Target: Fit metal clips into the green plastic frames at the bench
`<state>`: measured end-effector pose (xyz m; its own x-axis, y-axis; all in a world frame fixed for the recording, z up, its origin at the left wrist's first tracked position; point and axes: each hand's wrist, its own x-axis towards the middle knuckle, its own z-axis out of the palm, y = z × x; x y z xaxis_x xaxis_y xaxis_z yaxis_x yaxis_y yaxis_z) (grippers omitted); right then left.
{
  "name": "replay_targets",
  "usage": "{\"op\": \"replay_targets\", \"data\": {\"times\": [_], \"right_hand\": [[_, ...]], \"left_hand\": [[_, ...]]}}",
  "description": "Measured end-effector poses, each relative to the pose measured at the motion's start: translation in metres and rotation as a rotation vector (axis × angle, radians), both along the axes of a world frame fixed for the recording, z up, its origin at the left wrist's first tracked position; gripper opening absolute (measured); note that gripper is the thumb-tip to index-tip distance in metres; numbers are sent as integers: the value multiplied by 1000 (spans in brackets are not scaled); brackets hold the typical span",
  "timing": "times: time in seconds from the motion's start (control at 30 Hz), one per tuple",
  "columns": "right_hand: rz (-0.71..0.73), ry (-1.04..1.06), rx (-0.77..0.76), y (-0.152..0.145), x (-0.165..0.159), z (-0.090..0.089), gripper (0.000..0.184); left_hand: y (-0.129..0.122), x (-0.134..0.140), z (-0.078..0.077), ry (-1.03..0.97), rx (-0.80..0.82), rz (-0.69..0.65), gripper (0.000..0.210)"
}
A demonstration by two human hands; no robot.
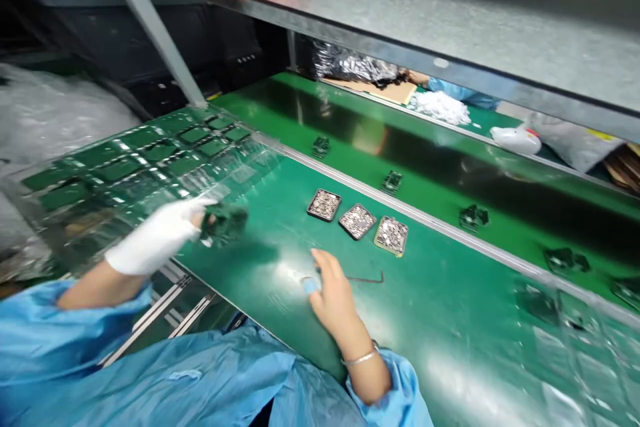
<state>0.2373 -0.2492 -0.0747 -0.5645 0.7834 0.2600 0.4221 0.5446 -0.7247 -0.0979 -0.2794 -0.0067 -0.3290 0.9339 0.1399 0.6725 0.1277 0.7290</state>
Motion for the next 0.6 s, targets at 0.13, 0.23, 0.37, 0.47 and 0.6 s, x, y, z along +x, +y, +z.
{"op": "replay_targets", "data": {"times": [0.13,0.23,0.37,0.47,0.6], "right_hand": [[157,21,80,-12,-16,6,77],[121,-14,25,-9,-7,4,74],[104,-86,-53,3,11,1,71],[127,-155,-99,7,14,3,70],[124,-149,-118,8,15,7,72]], "left_hand": [[7,94,-47,-330,-251,-434,31],[22,125,-60,-337,-284,-551,32],[72,117,-50,-91,-171,-447,29],[118,111,-42,404,-150,-403,31],[159,123,-43,789,-278,-420,32]]}}
